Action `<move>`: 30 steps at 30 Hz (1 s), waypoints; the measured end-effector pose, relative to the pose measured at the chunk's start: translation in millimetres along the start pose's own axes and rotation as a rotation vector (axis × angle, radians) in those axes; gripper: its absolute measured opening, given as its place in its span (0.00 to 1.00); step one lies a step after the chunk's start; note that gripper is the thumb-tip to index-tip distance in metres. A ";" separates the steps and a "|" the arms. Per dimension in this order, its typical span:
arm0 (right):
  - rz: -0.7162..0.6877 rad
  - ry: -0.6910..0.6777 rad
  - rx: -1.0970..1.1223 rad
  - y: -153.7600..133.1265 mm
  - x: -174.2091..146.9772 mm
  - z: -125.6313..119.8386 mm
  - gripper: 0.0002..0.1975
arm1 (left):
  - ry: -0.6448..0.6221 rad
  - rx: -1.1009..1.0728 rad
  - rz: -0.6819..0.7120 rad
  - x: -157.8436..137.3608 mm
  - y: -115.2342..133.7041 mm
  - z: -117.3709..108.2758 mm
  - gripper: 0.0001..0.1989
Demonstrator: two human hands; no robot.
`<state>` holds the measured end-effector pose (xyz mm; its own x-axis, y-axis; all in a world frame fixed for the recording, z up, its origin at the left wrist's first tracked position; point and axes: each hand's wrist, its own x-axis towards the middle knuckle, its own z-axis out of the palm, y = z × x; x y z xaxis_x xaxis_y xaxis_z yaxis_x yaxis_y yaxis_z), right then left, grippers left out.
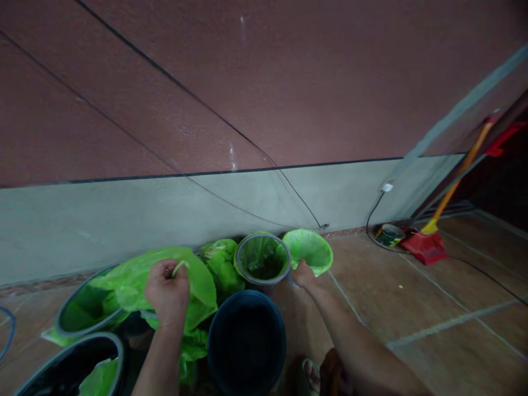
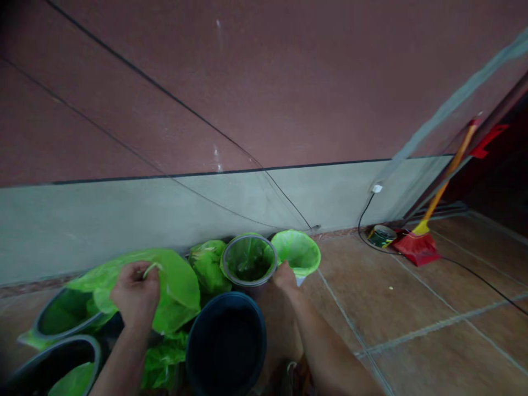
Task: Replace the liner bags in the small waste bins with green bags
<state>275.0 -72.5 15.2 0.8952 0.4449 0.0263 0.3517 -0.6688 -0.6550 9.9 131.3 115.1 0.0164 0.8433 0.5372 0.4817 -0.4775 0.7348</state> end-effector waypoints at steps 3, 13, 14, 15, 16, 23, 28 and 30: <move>-0.202 -0.187 0.113 -43.9 -30.6 2.7 0.30 | -0.179 -0.004 0.170 -25.8 15.8 20.6 0.04; -0.648 -0.096 0.168 -99.7 -73.5 1.9 0.26 | -0.586 0.074 0.504 -95.1 54.1 43.8 0.08; -0.634 -0.075 0.136 -97.0 -69.5 -0.7 0.25 | -0.576 0.068 0.503 -92.6 52.2 43.0 0.08; -0.622 -0.049 0.102 -94.6 -66.0 -3.6 0.25 | -0.560 0.060 0.500 -89.3 49.9 41.9 0.08; -0.607 -0.018 0.072 -92.6 -63.0 -6.5 0.24 | -0.539 0.051 0.494 -85.4 47.5 40.8 0.08; -0.454 0.205 0.030 -83.6 -46.8 -25.8 0.20 | -0.317 -0.015 0.447 -57.5 33.3 29.8 0.06; -0.345 0.347 0.029 -73.2 -31.2 -41.9 0.20 | -0.161 -0.079 0.447 -39.4 26.2 17.4 0.10; -0.303 0.392 0.039 -68.8 -26.8 -49.2 0.20 | -0.120 -0.083 0.435 -33.9 23.5 13.3 0.11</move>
<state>240.3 -67.7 96.7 0.7928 0.3532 0.4967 0.6078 -0.5180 -0.6018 32.3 94.8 108.7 0.3053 0.5802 0.7551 0.3358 -0.8076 0.4848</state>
